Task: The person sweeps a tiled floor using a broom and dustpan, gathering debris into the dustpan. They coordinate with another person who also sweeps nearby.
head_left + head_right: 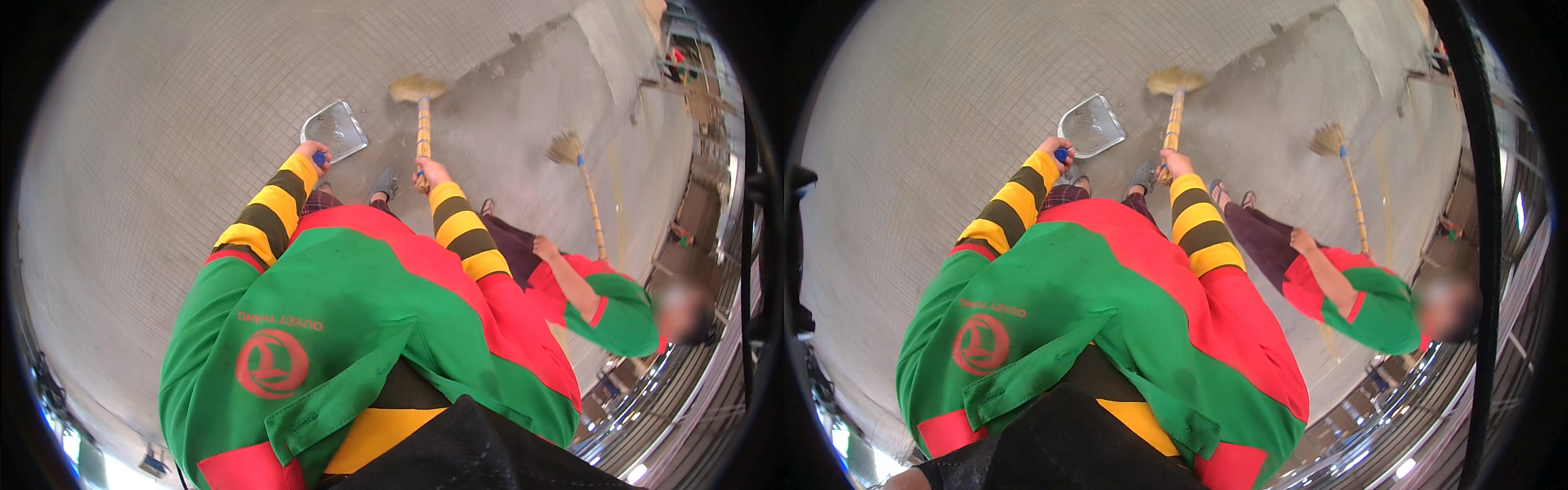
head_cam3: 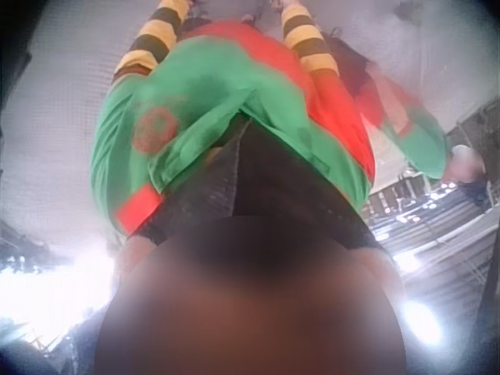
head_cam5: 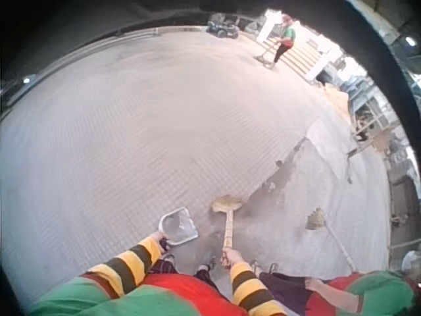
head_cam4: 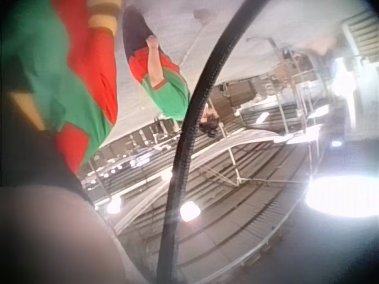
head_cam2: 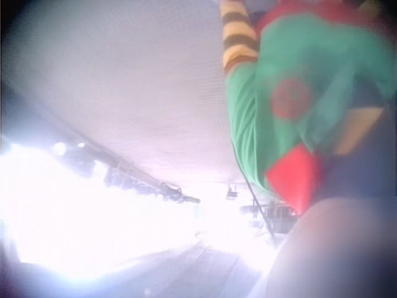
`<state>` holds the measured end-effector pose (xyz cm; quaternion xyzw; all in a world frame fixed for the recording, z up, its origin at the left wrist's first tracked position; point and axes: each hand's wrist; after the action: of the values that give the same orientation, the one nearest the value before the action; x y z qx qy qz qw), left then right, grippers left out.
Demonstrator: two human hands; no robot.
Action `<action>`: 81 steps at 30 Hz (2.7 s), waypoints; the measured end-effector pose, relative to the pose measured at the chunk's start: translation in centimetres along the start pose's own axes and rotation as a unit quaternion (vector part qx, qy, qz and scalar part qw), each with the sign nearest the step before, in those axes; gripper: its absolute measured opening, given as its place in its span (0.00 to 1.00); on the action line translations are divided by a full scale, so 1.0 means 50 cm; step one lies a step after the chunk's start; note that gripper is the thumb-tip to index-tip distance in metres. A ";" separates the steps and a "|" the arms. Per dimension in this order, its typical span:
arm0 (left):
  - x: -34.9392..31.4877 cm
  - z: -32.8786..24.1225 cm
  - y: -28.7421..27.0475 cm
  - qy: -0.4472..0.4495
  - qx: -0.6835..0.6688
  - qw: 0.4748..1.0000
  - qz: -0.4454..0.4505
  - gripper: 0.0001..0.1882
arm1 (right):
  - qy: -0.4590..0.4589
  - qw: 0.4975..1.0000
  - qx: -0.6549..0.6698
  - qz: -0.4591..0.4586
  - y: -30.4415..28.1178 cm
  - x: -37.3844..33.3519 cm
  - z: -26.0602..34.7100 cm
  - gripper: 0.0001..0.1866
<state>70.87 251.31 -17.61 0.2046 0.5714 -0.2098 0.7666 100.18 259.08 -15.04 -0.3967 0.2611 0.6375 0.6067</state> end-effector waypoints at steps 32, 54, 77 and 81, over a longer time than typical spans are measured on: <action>-0.016 -0.018 -0.003 -0.010 -0.001 1.000 0.009 0.09 | -0.137 0.958 -0.238 0.087 0.083 -0.014 0.134 0.15; -0.006 -0.043 -0.029 0.014 0.032 0.998 0.050 0.10 | 0.047 0.991 -0.006 0.129 -0.169 -0.429 -0.035 0.13; -0.075 -0.132 -0.159 -0.017 0.071 0.997 0.028 0.08 | -0.036 0.950 -0.290 0.107 0.013 -0.156 -0.079 0.21; -0.086 -0.154 -0.143 -0.023 0.054 0.998 0.027 0.10 | -0.098 0.910 -0.364 0.175 0.033 -0.174 -0.075 0.21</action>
<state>59.72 250.04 -16.02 0.2560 0.5357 -0.2244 0.7727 98.82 250.88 -10.22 -0.4735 0.0155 0.8197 0.3220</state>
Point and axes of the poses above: each hand's wrist, its own x-axis towards the middle knuckle, its own y-axis out of the palm, z = x × y, and after that the axes turned 13 degrees about -y, right-handed
